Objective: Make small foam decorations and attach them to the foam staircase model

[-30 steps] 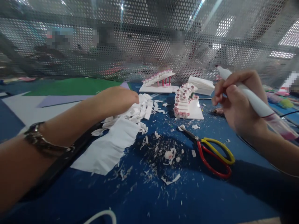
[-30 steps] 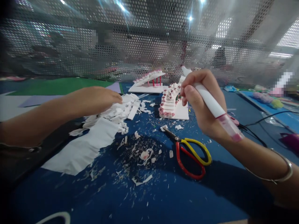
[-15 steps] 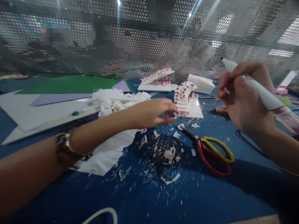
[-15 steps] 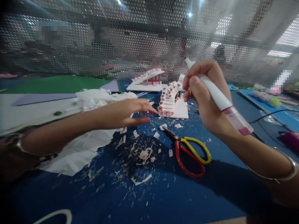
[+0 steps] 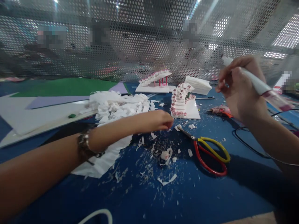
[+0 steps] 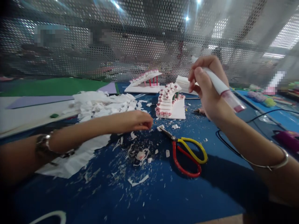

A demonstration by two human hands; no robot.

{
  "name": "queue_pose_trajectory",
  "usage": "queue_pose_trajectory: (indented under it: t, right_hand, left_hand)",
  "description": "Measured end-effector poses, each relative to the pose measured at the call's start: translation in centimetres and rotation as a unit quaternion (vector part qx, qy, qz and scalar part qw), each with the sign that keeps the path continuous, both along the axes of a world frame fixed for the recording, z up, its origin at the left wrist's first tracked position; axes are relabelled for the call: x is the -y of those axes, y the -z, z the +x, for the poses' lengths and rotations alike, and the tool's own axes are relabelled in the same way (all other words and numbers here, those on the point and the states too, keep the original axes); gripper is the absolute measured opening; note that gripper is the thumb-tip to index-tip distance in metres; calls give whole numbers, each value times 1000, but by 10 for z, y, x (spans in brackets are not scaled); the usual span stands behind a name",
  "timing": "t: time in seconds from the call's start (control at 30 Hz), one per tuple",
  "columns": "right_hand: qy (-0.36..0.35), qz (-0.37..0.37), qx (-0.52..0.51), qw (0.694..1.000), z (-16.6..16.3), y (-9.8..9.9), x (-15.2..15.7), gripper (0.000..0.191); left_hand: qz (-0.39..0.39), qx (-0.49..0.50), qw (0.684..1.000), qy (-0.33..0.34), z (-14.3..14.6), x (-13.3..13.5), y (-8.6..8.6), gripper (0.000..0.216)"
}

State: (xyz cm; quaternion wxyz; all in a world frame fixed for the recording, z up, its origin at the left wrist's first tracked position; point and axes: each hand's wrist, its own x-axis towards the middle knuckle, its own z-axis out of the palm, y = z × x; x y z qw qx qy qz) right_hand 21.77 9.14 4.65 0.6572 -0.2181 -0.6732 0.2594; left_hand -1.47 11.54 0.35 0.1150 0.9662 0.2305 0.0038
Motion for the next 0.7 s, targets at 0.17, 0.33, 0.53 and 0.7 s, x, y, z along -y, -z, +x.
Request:
queue_pose_trajectory:
  t: [0.17, 0.33, 0.53, 0.7]
  right_hand:
    - [-2, -38, -14, 999, 5, 9, -18, 17]
    - [11, -65, -14, 998, 5, 14, -20, 23]
    - [7, -65, -9, 998, 4, 17, -21, 21]
    - [-2, -65, -1, 998, 1, 17, -17, 19]
  left_hand:
    - [173, -18, 963, -204, -69, -43, -40, 14]
    - [176, -11, 946, -270, -123, -69, -51, 24]
    - [84, -37, 959, -269, -133, -65, -50, 39]
    - [122, -50, 956, -263, -124, -59, -55, 50]
